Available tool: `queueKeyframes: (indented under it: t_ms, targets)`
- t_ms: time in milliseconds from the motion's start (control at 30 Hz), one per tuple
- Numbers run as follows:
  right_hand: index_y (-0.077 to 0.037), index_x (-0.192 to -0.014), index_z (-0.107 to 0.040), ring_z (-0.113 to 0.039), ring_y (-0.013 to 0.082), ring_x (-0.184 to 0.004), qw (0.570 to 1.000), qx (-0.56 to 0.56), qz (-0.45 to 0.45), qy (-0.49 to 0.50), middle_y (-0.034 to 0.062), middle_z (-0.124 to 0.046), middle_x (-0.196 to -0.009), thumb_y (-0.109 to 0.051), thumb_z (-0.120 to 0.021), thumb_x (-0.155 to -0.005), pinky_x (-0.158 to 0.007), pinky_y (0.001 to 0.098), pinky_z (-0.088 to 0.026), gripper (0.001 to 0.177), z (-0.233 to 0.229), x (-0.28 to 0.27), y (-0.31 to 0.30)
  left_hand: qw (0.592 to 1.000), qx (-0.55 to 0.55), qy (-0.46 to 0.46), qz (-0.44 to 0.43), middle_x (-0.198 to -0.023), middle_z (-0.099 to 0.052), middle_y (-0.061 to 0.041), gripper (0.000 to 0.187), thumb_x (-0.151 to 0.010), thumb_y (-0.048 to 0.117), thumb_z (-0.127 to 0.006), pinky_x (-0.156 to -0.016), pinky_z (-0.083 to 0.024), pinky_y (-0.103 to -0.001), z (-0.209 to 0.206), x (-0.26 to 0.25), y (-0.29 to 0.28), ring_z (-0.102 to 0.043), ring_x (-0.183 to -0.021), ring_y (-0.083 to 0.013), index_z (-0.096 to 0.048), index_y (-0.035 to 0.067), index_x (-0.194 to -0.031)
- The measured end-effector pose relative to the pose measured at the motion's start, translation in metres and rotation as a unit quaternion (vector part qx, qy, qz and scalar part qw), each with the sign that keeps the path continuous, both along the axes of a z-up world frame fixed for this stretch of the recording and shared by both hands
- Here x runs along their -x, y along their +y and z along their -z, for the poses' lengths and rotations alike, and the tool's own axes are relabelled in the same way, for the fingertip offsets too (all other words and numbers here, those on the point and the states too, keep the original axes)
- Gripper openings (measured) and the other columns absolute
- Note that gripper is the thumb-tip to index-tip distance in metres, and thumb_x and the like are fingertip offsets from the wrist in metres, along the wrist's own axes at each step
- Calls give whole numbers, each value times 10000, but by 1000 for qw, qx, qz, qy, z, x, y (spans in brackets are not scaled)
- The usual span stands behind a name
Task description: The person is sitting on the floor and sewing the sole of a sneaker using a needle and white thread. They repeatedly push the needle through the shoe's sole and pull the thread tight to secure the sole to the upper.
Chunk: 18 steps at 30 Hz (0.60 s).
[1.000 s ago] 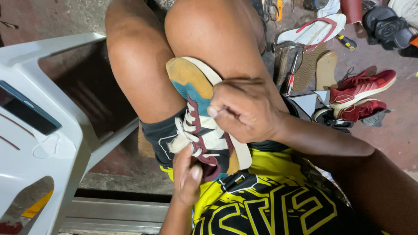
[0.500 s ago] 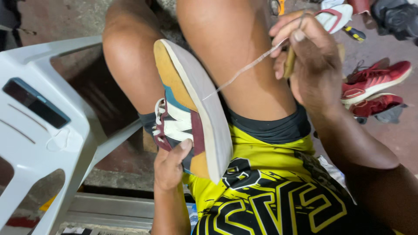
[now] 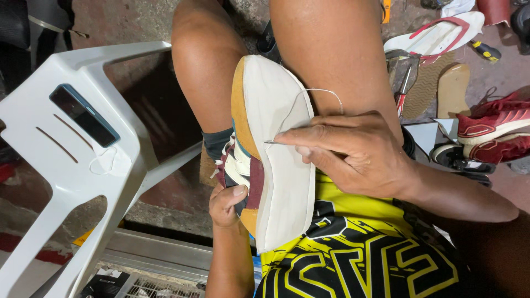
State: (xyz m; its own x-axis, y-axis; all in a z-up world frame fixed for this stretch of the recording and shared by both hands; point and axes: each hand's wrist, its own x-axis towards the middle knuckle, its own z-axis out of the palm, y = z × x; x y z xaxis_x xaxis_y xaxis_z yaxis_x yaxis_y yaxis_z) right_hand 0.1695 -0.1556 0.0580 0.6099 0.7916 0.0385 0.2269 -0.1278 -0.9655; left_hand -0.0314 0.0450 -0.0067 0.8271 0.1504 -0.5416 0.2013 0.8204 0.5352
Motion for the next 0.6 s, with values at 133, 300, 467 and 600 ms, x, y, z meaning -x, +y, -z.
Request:
queueKeyframes:
  t_ms: [133,300,467,600]
  targets:
    - [-68,-1269,-700,-714,130,-743,1000,6,4,-18,90,-758,-972,39,-677,-917,-673,264,-576,369,1,1,0,1000,-12,5,0,-1514,-502,-246,825,-793,148,-574,-1229,-329,-437,5,6,0,-492,-1416,-350,-352,-161,-1525]
    - [-75,-1260,-705,-715,143,-744,999,18,7,-25,83,-747,-926,27,-687,-909,-665,276,-572,366,1,-1,-1,998,-41,38,33,-1488,-533,-206,787,-812,121,-587,-1191,-357,-419,14,15,4,-521,-1376,-313,-384,-145,-1525]
    - [-67,-1257,-706,-726,144,-703,996,83,11,-17,67,-729,-837,17,-645,-923,-639,277,-577,350,0,-6,-7,988,-103,70,93,-1458,-562,-133,655,-893,84,-609,-1146,-387,-384,6,6,-2,-529,-1338,-240,-441,-69,-1507]
    - [-90,-1240,-712,-733,150,-730,993,107,5,-50,54,-737,-861,-4,-613,-949,-653,296,-587,319,0,-18,-15,963,-212,7,168,-1445,-576,-95,538,-975,95,-604,-1167,-395,-349,-7,-18,-12,-537,-1342,-201,-476,-31,-1483]
